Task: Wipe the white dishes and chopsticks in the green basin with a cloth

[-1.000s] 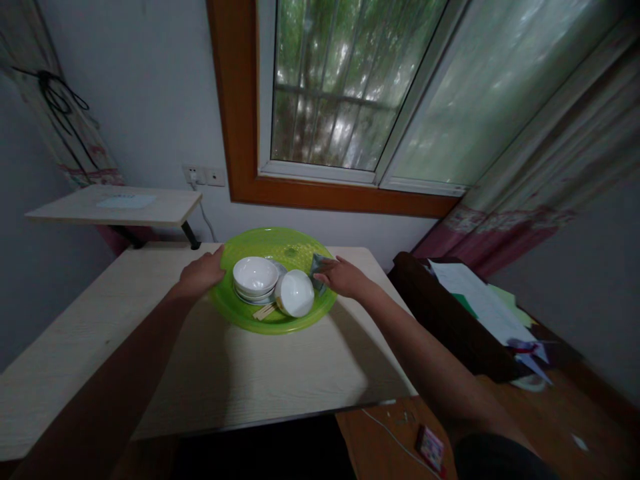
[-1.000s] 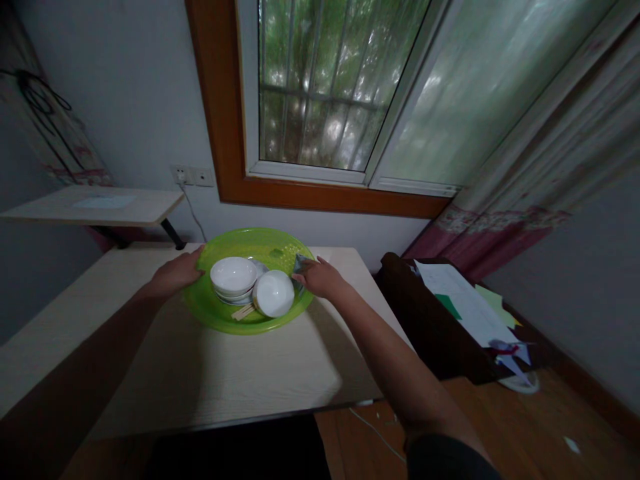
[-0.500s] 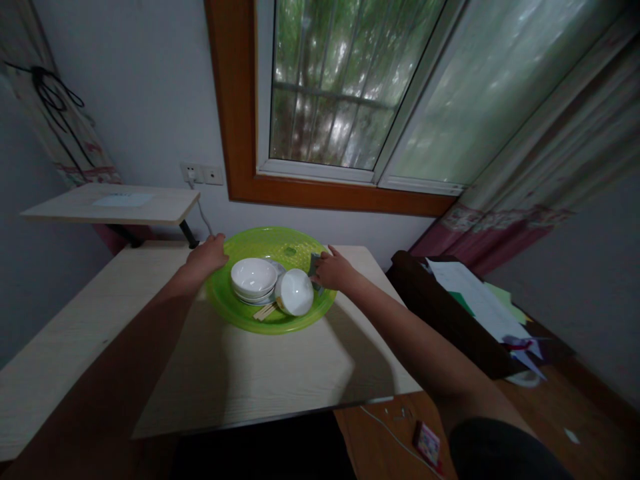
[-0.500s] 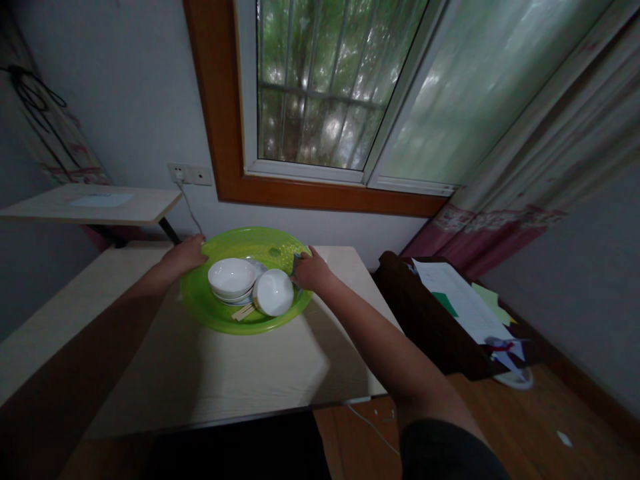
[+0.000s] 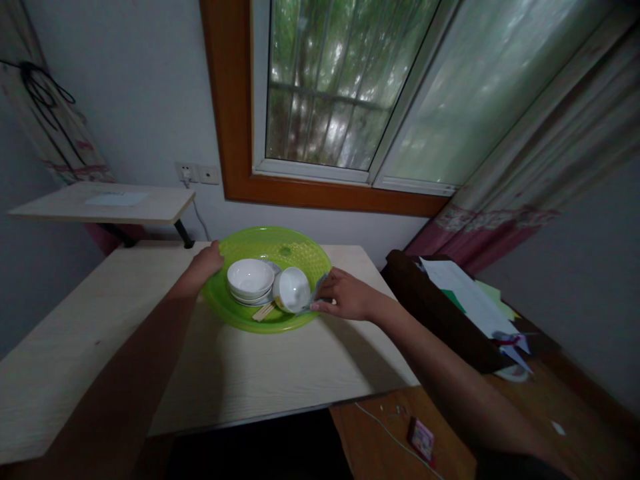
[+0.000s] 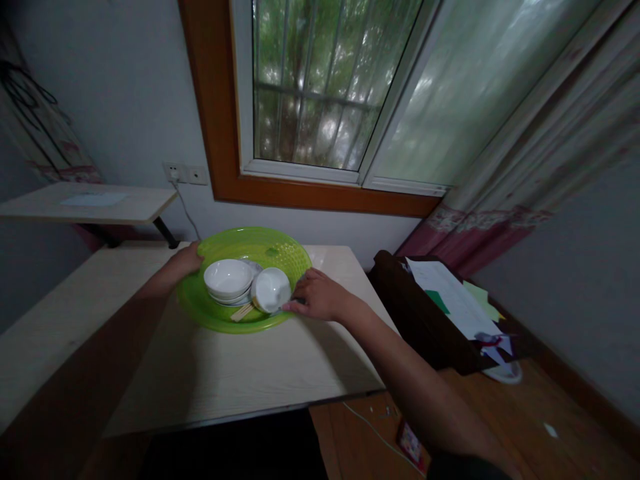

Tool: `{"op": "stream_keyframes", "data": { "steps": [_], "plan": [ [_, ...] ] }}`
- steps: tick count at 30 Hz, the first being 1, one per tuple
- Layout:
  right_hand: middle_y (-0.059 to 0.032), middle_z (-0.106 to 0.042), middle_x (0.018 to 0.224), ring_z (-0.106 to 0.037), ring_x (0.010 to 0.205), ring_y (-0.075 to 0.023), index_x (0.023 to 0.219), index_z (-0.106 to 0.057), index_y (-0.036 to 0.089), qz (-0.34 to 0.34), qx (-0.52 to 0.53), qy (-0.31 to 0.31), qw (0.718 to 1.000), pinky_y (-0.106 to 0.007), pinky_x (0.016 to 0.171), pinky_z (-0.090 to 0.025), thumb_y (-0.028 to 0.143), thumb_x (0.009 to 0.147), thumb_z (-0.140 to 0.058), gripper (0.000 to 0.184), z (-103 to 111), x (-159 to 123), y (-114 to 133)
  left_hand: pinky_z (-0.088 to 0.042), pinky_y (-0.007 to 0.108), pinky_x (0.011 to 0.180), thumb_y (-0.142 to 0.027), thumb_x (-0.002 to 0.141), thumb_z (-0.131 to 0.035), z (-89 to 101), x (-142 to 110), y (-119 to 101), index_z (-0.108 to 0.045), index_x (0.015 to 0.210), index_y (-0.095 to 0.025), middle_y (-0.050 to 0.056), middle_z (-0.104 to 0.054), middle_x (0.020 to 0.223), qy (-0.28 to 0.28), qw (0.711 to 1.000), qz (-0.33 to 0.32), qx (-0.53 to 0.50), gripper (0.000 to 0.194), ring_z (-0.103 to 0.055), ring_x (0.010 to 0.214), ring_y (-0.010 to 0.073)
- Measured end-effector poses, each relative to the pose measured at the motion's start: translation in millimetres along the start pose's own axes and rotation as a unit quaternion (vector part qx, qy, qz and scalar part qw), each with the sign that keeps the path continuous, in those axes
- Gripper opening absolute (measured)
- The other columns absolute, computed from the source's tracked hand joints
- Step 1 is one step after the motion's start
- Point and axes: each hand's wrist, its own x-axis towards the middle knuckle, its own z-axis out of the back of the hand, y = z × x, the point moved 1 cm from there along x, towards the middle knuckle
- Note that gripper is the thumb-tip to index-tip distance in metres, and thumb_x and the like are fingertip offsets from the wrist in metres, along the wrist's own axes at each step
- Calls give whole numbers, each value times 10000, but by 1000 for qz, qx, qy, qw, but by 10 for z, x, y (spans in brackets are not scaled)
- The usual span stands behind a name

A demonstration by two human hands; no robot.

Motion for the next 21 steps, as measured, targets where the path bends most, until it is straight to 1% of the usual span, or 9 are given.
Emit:
{"op": "stream_keyframes", "data": {
  "steps": [4,6,9,11,13,16,18,21],
  "plan": [
    [-114,-823,1020,-671,1028,-272,1067,-833,200,32,44,20,998,-472,1050,-429,608,1140,-397,601,-68,21,212,-559,353,934,-310,886,-652,23,-147,-83,-661,1289,-183,171,-792,1175,-22,1000,16,3,422,-745,1140,314],
    [-114,-819,999,-683,986,-261,1032,-816,184,28,43,47,998,-464,1051,-438,580,1159,-345,629,-85,65,236,-554,363,941,-338,906,-653,20,-187,-102,-660,1277,-194,177,-786,1201,-25,1000,15,7,398,-739,1155,321],
    [-112,-808,924,-706,918,-250,922,-795,176,-18,-5,95,995,-467,1093,-430,543,1174,-269,689,-57,121,95,-551,370,948,-376,937,-630,11,-205,-108,-665,1270,-202,179,-773,1263,-23,1000,6,14,377,-732,1178,327],
    [-125,-808,933,-724,957,-259,884,-792,173,-64,-53,107,991,-481,1154,-400,535,1175,-256,709,-21,154,-94,-550,369,956,-399,953,-615,9,-203,-108,-666,1284,-212,176,-766,1294,-22,1000,2,21,383,-724,1202,331],
    [-134,-816,1029,-733,1044,-272,955,-806,175,-108,-81,90,987,-501,1201,-372,539,1167,-320,643,1,204,-309,-550,369,965,-412,962,-608,12,-196,-110,-663,1309,-218,175,-761,1314,-21,999,2,30,401,-716,1225,337],
    [-105,-819,1145,-712,1187,-278,1032,-824,226,-140,-84,40,986,-510,1249,-336,512,1137,-478,461,-22,313,-595,-549,368,980,-390,975,-591,16,-183,-112,-645,1358,-198,188,-752,1330,-21,999,7,45,431,-708,1241,342],
    [-98,-807,1233,-683,1258,-275,1083,-830,241,-148,-88,3,985,-496,1254,-345,480,1116,-545,374,-73,380,-736,-548,366,984,-370,984,-576,15,-177,-107,-634,1378,-178,198,-752,1323,-22,998,10,53,442,-708,1241,341],
    [-122,-775,1339,-647,1315,-284,1188,-822,212,-139,-88,-44,985,-482,1223,-398,426,1115,-535,366,-174,403,-863,-550,378,977,-358,998,-550,6,-175,-91,-620,1404,-165,209,-754,1307,-25,998,8,57,455,-704,1247,347]
  ]
}}
